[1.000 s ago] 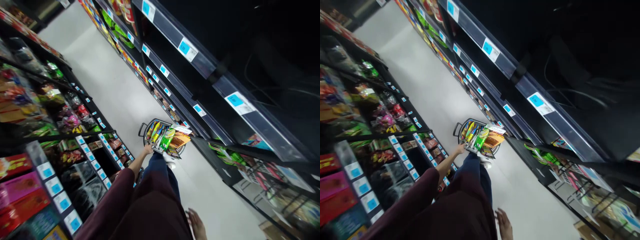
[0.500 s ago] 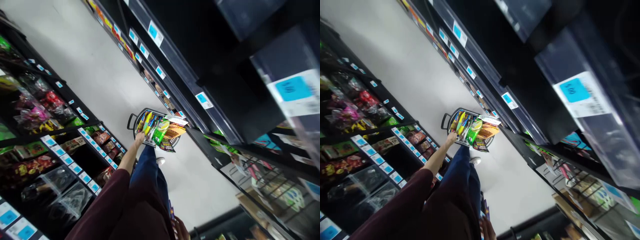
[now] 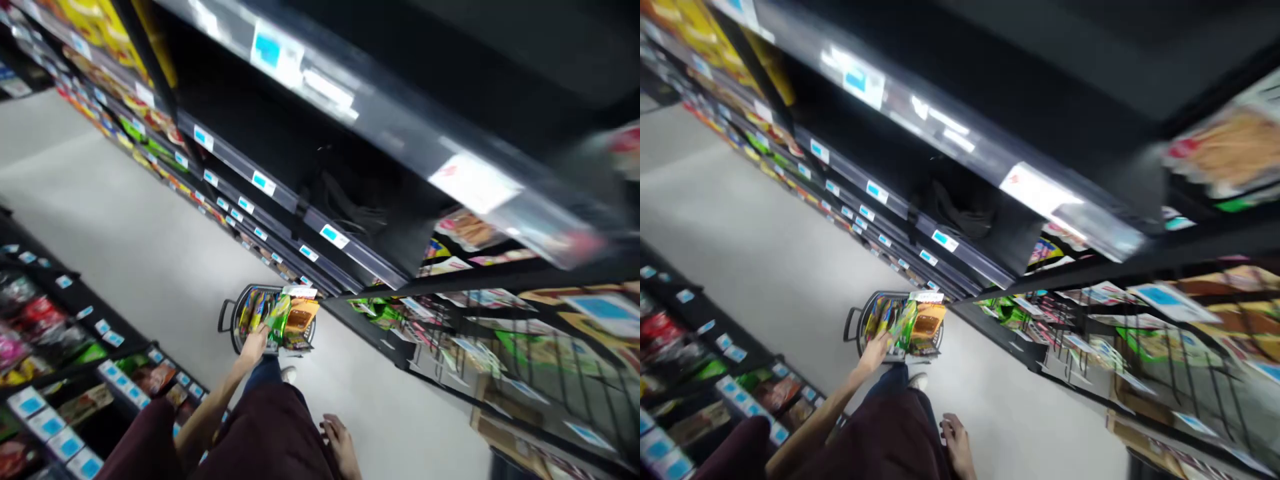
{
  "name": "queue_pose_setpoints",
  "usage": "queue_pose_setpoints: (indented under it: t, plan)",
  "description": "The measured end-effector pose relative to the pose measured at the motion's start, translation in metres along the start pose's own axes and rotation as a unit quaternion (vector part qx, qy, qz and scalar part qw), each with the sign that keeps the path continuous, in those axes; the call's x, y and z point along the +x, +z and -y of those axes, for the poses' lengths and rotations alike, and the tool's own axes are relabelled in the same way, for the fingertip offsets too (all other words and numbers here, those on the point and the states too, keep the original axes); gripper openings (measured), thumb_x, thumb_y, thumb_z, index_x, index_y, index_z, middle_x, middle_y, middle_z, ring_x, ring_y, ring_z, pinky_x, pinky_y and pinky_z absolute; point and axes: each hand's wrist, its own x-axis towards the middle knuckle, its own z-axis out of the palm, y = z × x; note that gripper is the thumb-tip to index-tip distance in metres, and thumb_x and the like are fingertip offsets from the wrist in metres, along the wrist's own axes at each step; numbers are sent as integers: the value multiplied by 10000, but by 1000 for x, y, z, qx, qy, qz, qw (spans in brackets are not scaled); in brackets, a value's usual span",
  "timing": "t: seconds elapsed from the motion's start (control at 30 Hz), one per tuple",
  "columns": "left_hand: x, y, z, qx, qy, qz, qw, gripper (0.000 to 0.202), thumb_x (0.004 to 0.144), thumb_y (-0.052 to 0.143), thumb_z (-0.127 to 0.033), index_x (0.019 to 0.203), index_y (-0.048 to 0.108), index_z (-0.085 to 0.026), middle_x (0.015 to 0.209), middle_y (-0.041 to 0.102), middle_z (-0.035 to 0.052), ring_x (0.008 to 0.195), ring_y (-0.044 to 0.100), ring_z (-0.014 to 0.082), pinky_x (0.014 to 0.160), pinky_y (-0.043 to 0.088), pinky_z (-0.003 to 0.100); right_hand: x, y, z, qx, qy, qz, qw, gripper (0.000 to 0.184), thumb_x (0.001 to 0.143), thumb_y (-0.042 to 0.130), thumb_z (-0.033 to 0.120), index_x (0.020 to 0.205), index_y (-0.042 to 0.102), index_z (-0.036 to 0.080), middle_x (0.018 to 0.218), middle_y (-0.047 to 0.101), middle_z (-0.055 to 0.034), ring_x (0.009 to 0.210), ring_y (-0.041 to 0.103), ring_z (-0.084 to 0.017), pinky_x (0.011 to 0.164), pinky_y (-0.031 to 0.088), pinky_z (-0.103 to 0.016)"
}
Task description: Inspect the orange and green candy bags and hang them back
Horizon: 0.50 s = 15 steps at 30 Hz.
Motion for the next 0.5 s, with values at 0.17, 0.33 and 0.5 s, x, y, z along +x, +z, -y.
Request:
queue_pose_setpoints:
  t: [0.17, 0.33, 0.5]
  plan:
    - [-36, -25, -48, 22, 109, -37, 993, 455, 872, 302, -67, 1123, 620, -275, 1172, 614, 73, 1114, 614, 199, 944, 492, 292, 45, 12, 43, 89, -84, -31, 992, 511, 513, 708, 644, 828, 684, 242, 687, 694, -59, 715, 663, -335, 790, 508, -497]
    - [-55, -41, -101, -122, 238, -36, 963, 326, 882, 393, -333, 967, 706, -361, 1032, 690, 58, 1049, 642, 262, 962, 501, 327, 71, 17, 83, 233, -119, -75, 962, 639, 388, 819, 524, 948, 665, 258, 965, 717, -79, 867, 679, -362, 831, 488, -495]
    - [-53, -51, -166, -172, 303, -6, 937, 326, 891, 422, -508, 806, 702, -365, 875, 690, 53, 903, 656, 302, 857, 542, 396, 70, -2, 92, 411, -145, 35, 900, 722, 463, 866, 458, 1141, 641, 351, 1254, 656, -48, 1212, 580, -354, 956, 444, -482]
